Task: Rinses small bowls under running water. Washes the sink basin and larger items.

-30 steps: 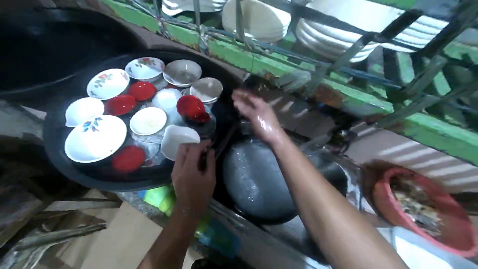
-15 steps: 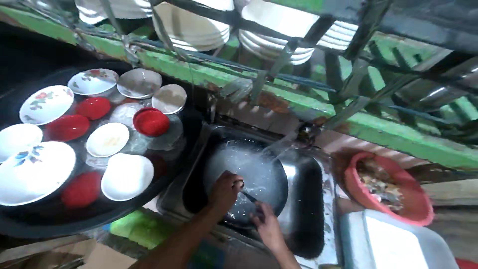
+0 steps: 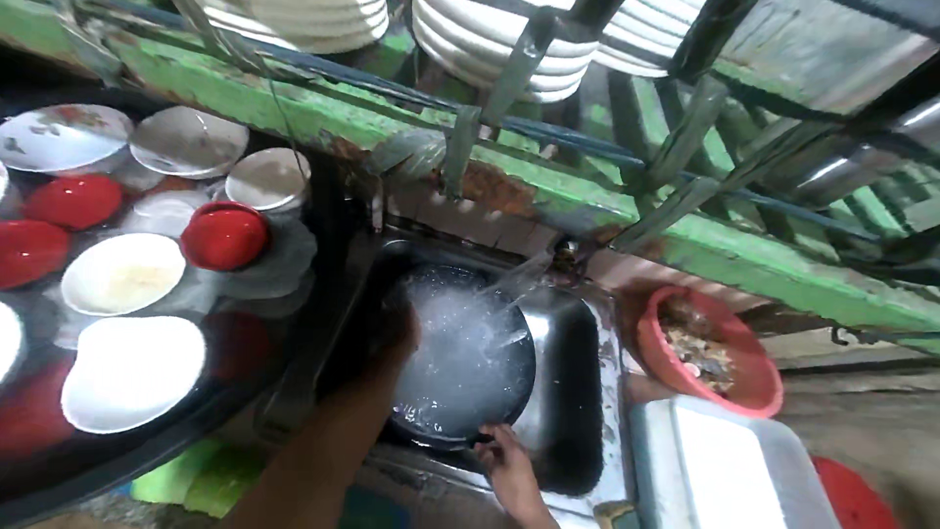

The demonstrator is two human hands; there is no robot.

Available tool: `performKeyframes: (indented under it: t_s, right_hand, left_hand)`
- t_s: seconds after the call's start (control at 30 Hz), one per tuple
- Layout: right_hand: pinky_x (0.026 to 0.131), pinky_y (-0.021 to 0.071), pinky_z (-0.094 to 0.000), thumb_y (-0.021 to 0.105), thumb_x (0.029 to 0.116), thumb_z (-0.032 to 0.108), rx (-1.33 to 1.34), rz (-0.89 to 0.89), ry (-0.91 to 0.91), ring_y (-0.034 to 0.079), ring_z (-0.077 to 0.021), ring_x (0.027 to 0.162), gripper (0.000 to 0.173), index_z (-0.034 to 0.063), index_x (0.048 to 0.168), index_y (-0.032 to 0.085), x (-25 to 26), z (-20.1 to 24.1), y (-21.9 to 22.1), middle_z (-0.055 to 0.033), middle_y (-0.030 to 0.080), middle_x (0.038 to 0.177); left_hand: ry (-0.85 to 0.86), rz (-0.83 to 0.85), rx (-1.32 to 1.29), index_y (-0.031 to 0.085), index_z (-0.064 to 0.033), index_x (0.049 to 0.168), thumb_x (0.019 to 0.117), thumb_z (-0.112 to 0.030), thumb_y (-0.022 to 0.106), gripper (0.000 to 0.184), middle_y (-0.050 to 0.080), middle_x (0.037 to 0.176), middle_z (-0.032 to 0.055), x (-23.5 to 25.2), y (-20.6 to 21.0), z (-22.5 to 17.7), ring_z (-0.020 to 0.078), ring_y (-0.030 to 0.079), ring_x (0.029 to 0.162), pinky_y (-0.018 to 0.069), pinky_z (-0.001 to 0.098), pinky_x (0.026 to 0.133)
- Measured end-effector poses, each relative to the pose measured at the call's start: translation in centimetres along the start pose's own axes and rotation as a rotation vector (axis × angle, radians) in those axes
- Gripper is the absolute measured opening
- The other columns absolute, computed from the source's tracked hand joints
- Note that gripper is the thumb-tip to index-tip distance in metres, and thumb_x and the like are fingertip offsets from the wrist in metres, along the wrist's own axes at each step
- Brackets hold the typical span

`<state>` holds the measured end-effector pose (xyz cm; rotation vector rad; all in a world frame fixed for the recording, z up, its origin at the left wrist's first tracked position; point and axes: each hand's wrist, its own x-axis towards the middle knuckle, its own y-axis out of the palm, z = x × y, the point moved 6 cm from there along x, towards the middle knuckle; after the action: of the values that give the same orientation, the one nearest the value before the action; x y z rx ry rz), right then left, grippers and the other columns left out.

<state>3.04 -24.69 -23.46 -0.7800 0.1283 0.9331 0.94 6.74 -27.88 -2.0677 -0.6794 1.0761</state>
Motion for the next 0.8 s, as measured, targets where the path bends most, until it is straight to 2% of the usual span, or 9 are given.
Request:
performKeyframes:
  t_s: [0.1, 0.17, 0.27, 0.33, 0.4, 0.53, 0.67, 0.73, 0.8]
  right_hand:
    - [0.095, 0.0589, -0.0354, 0.066, 0.0976, 0.018, -0.027, 0.034, 0.021, 0.068, -0.0200, 0.109, 0.030, 0.0044, 0.124, 0.068, 1.0, 0.3, -0.1, -0.0140, 0.064, 0.128]
    - [0.098, 0.0568, -0.0392, 0.064, 0.0987, 0.019, -0.092, 0.075, 0.063, 0.068, -0.0220, 0.108, 0.031, 0.0036, 0.126, 0.067, 1.7, 1.3, -0.2, -0.0143, 0.067, 0.123]
    - [0.097, 0.0565, -0.0429, 0.058, 0.1024, 0.021, -0.208, 0.075, 0.069, 0.071, -0.0211, 0.105, 0.030, 0.0070, 0.127, 0.067, 3.9, 4.8, -1.4, -0.0100, 0.072, 0.115]
    - [0.097, 0.0567, -0.0445, 0.057, 0.1029, 0.019, -0.231, 0.029, 0.014, 0.071, -0.0227, 0.105, 0.029, 0.0061, 0.126, 0.068, 6.2, 7.2, -2.6, -0.0107, 0.073, 0.114]
    - [0.097, 0.0563, -0.0474, 0.060, 0.1030, 0.018, -0.233, 0.028, -0.008, 0.071, -0.0254, 0.105, 0.025, 0.0050, 0.123, 0.068, 8.9, 7.9, -3.2, -0.0126, 0.073, 0.114]
    - [0.106, 0.0492, -0.0553, 0.062, 0.1029, 0.030, -0.330, 0.122, 0.120, 0.065, -0.0341, 0.120, 0.039, 0.0038, 0.132, 0.064, 12.8, 3.8, -2.8, -0.0190, 0.068, 0.126]
    - [0.107, 0.0486, -0.0570, 0.058, 0.1020, 0.029, -0.444, 0.098, 0.258, 0.063, -0.0374, 0.124, 0.040, 0.0047, 0.134, 0.064, 11.5, 0.8, -1.9, -0.0216, 0.067, 0.130]
    - [0.107, 0.0489, -0.0569, 0.059, 0.1002, 0.028, -0.484, 0.111, 0.268, 0.062, -0.0376, 0.125, 0.046, 0.0041, 0.139, 0.059, 10.2, 0.9, -0.8, -0.0224, 0.064, 0.133]
    - [0.112, 0.0441, -0.0570, 0.060, 0.1017, 0.030, -0.528, 0.194, 0.263, 0.057, -0.0392, 0.132, 0.054, 0.0000, 0.146, 0.052, 9.3, 1.2, 0.3, -0.0252, 0.059, 0.140]
  left_hand:
    - [0.044, 0.065, -0.049, 0.056, 0.0012, 0.140, 0.1006, -0.023, 0.062, 0.047, 0.060, 0.136, 0.0276, -3.2, -1.6, -0.1, 0.0440, 0.059, 0.126, 0.0475, 0.0612, 0.104]
    - [0.112, 0.037, -0.095, 0.056, -0.0043, 0.143, 0.1054, -0.024, 0.056, 0.042, 0.059, 0.140, 0.0230, -5.4, -3.3, -0.4, 0.0400, 0.057, 0.130, 0.0445, 0.0590, 0.109]
    - [0.155, -0.035, -0.052, 0.055, -0.0143, 0.148, 0.1054, -0.020, 0.051, 0.043, 0.063, 0.137, 0.0183, -8.5, -6.6, -1.7, 0.0375, 0.061, 0.126, 0.0481, 0.0595, 0.105]
    - [0.185, -0.052, -0.048, 0.050, -0.0142, 0.152, 0.1071, -0.018, 0.049, 0.045, 0.063, 0.138, 0.0192, -10.1, -8.6, -2.4, 0.0375, 0.061, 0.127, 0.0475, 0.0578, 0.107]
    - [0.157, -0.115, -0.156, 0.051, -0.0088, 0.151, 0.1096, -0.021, 0.047, 0.043, 0.063, 0.137, 0.0212, -10.3, -9.2, -1.8, 0.0375, 0.061, 0.128, 0.0463, 0.0557, 0.109]
    - [-0.031, -0.191, -0.362, 0.058, -0.0040, 0.141, 0.1094, -0.038, 0.049, 0.047, 0.066, 0.129, 0.0243, -6.0, -5.1, 2.6, 0.0399, 0.063, 0.121, 0.0482, 0.0589, 0.104]
    - [-0.210, -0.076, -0.398, 0.069, -0.0016, 0.123, 0.1029, -0.057, 0.053, 0.061, 0.069, 0.121, 0.0232, -4.1, 1.4, 4.7, 0.0397, 0.065, 0.117, 0.0497, 0.0612, 0.100]
    - [-0.213, -0.024, -0.446, 0.067, -0.0028, 0.129, 0.1035, -0.055, 0.052, 0.060, 0.068, 0.125, 0.0231, -4.3, 3.0, 3.9, 0.0393, 0.064, 0.120, 0.0483, 0.0614, 0.103]
    - [-0.150, -0.034, -0.543, 0.061, -0.0008, 0.135, 0.1060, -0.043, 0.055, 0.052, 0.065, 0.130, 0.0249, -4.9, 2.4, 1.9, 0.0394, 0.062, 0.123, 0.0464, 0.0593, 0.107]
